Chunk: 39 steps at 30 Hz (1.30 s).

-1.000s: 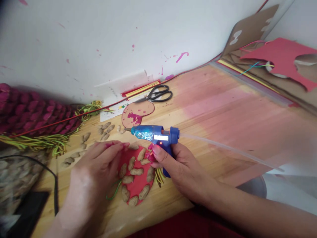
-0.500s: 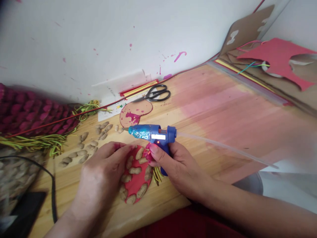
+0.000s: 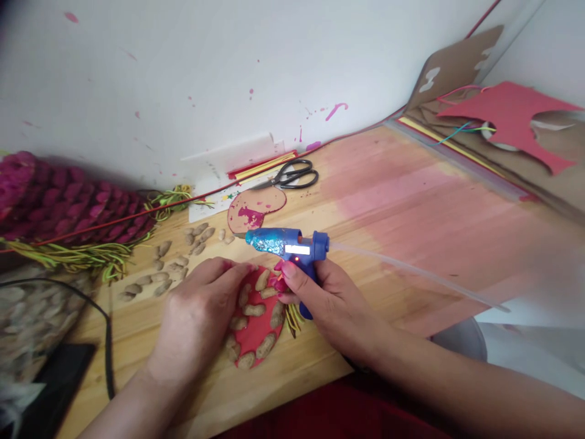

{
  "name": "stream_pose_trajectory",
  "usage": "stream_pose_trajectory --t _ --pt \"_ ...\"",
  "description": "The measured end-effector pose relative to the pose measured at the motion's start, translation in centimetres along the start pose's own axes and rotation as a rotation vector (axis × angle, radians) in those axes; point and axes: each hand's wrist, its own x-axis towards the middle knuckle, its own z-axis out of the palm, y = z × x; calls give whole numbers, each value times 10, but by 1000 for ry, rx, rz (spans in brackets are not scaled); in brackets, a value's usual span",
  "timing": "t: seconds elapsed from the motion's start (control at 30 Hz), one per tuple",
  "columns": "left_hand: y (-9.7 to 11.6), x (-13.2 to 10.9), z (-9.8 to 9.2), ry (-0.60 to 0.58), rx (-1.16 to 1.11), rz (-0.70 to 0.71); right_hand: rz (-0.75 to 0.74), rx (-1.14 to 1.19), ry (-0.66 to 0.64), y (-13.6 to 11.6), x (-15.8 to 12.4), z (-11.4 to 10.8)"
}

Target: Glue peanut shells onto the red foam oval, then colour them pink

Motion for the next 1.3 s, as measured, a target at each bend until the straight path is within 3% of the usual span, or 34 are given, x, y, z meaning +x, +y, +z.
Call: stream_pose_trajectory --t 0.4,1.13,1.3 --pt "1 2 0 7 10 13 -27 23 -33 4 4 -3" --pt "4 6 0 -13 102 20 -22 -26 57 7 7 -1" --pt "-3 4 3 45 32 37 -71 48 33 12 11 -4"
